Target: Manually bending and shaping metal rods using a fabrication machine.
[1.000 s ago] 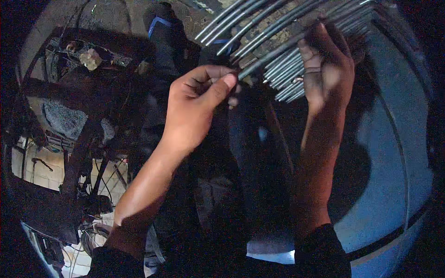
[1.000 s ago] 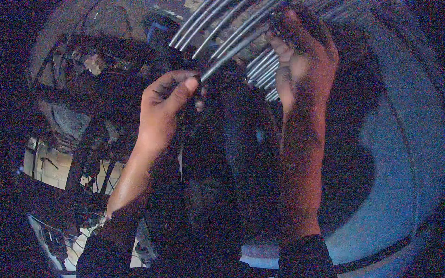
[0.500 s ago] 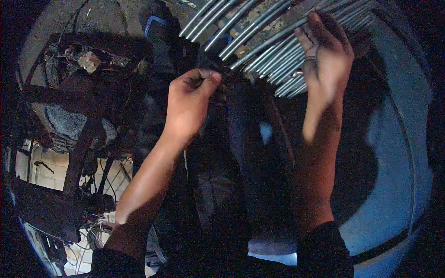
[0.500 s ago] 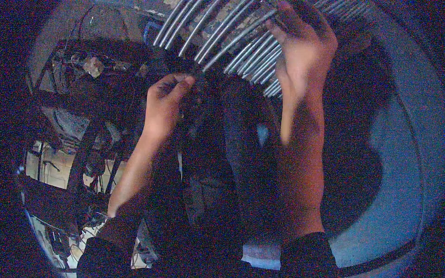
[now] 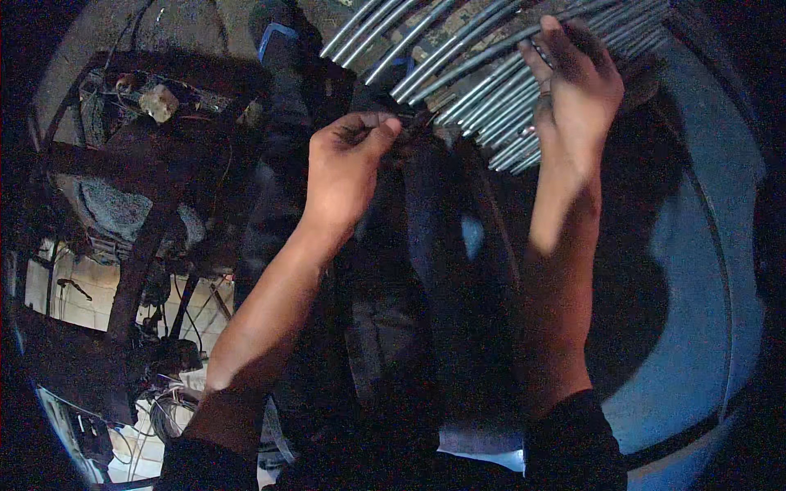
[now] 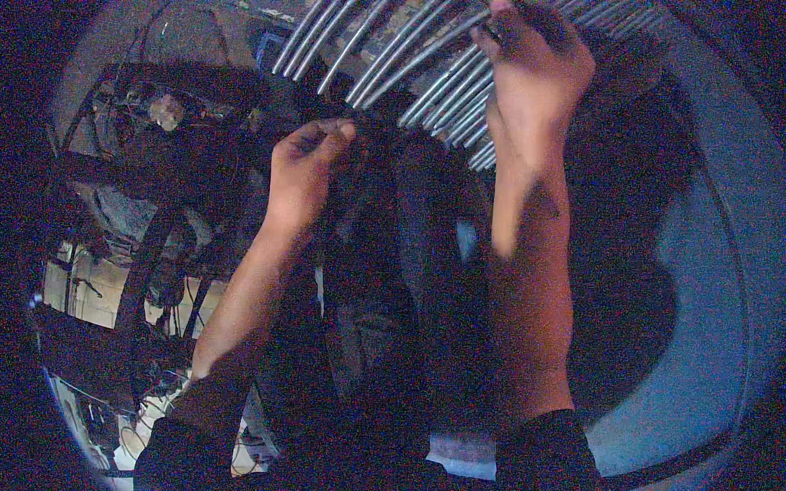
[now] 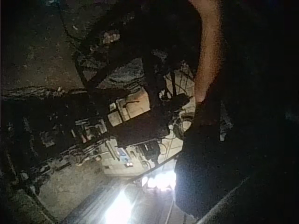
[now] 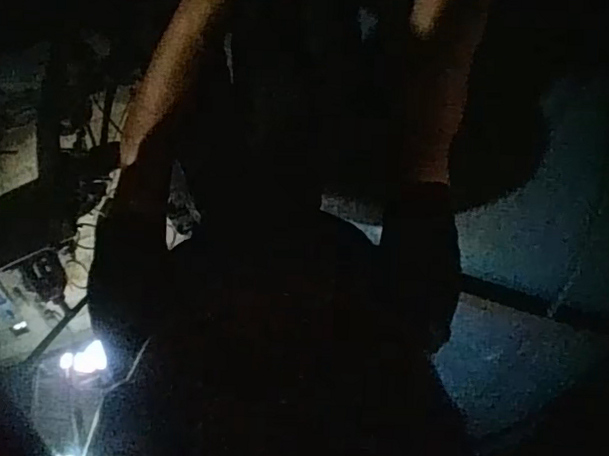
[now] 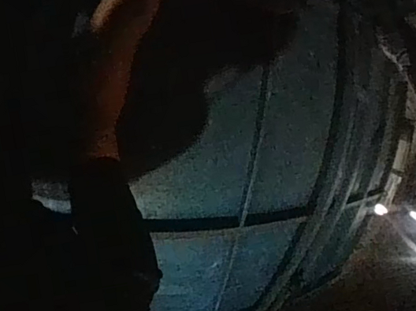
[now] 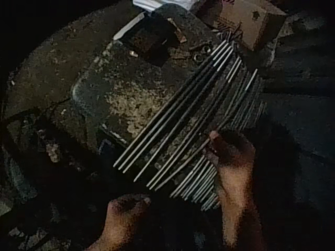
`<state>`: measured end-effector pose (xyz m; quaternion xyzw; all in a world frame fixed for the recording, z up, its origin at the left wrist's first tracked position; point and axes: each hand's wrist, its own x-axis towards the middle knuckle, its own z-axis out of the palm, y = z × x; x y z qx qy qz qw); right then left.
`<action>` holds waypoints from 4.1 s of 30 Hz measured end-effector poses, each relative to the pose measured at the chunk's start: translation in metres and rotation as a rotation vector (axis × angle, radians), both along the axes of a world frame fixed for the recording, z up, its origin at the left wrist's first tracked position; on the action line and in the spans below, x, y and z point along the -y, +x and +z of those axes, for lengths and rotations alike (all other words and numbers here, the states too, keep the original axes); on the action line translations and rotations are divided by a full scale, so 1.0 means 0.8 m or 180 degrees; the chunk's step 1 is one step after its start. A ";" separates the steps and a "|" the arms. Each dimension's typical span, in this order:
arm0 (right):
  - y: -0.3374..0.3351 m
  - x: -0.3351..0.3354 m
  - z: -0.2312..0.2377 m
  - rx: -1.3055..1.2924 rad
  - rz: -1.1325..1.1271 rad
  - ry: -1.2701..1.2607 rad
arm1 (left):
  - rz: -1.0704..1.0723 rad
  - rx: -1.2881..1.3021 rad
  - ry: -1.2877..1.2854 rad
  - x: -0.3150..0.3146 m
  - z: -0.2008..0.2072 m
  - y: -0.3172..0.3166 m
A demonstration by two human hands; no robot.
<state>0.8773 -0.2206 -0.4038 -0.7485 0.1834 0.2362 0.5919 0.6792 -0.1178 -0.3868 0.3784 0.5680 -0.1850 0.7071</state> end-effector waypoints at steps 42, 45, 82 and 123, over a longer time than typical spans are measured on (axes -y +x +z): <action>0.005 0.014 -0.005 -0.0087 0.0516 0.0070 | 0.0631 0.0484 -0.0665 0.011 -0.023 0.002; 0.002 0.011 -0.004 -0.0127 0.0420 0.0256 | 0.0792 0.0464 -0.0740 0.011 -0.025 -0.002; -0.006 -0.024 0.009 0.0068 0.0552 0.0031 | 0.0688 0.0426 -0.0304 0.020 -0.025 0.000; 0.023 -0.027 0.020 -0.0077 0.1472 0.0031 | 0.0713 0.0191 -0.0098 0.024 -0.015 0.014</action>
